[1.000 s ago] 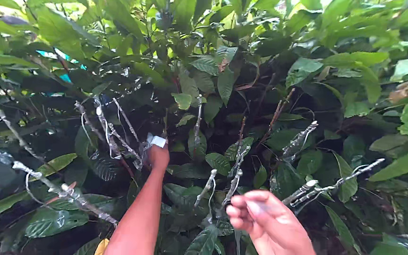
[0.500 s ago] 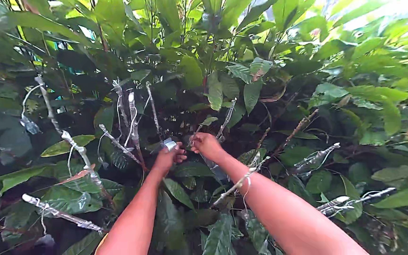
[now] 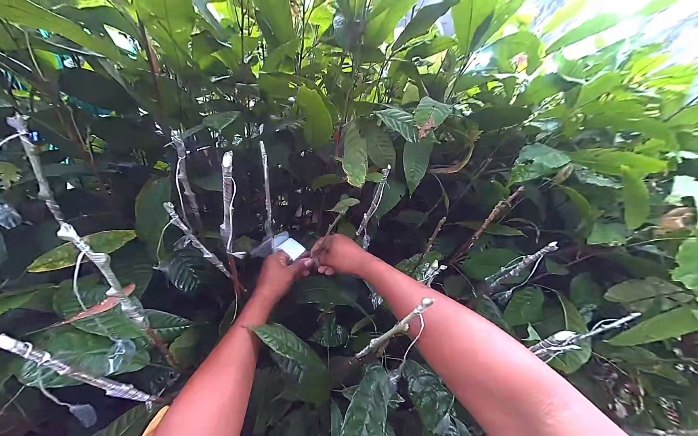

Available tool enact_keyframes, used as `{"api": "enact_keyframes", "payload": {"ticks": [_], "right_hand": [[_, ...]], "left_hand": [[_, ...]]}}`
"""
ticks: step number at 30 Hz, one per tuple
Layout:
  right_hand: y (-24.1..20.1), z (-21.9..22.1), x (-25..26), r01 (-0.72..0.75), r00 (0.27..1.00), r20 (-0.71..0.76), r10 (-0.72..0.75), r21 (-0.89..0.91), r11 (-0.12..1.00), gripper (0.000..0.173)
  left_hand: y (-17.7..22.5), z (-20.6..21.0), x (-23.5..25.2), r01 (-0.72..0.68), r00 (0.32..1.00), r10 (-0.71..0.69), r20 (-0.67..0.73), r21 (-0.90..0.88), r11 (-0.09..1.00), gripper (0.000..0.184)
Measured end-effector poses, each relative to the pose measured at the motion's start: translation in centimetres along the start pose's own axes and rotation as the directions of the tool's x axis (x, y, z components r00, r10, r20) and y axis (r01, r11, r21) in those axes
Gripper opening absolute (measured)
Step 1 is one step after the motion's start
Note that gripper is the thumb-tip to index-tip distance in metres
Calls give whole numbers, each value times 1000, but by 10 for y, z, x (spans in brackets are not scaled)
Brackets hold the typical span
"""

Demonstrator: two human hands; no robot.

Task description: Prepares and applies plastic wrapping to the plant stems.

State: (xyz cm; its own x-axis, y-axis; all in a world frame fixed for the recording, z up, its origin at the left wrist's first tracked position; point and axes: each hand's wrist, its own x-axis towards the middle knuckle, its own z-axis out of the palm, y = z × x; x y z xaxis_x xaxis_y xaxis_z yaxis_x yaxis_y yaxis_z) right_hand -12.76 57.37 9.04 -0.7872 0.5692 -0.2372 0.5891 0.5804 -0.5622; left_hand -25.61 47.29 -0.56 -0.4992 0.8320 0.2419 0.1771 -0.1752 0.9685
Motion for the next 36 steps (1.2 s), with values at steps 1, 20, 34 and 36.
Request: {"api": "enact_keyframes", "payload": {"ticks": [1,20,34,36], "right_hand": [[0,1,-1,-32,999,-4,32,51,998,27],[-35,-55,-36,229,973,16,-229,-174,958,29],[-48,50,-107,314,948,153,-280,-604,732,25],[-64,28,-110,390,918,199,-344,-283,876,22]], "left_hand": [[-2,0,1,-25,1000,25,-3,62,998,24],[2,6,-20,-146,935,3,355,374,916,26],[15,3,-17,76,995,-67,-80,110,991,21],[18,7,-27,-69,997,45,70,391,918,27]]}}
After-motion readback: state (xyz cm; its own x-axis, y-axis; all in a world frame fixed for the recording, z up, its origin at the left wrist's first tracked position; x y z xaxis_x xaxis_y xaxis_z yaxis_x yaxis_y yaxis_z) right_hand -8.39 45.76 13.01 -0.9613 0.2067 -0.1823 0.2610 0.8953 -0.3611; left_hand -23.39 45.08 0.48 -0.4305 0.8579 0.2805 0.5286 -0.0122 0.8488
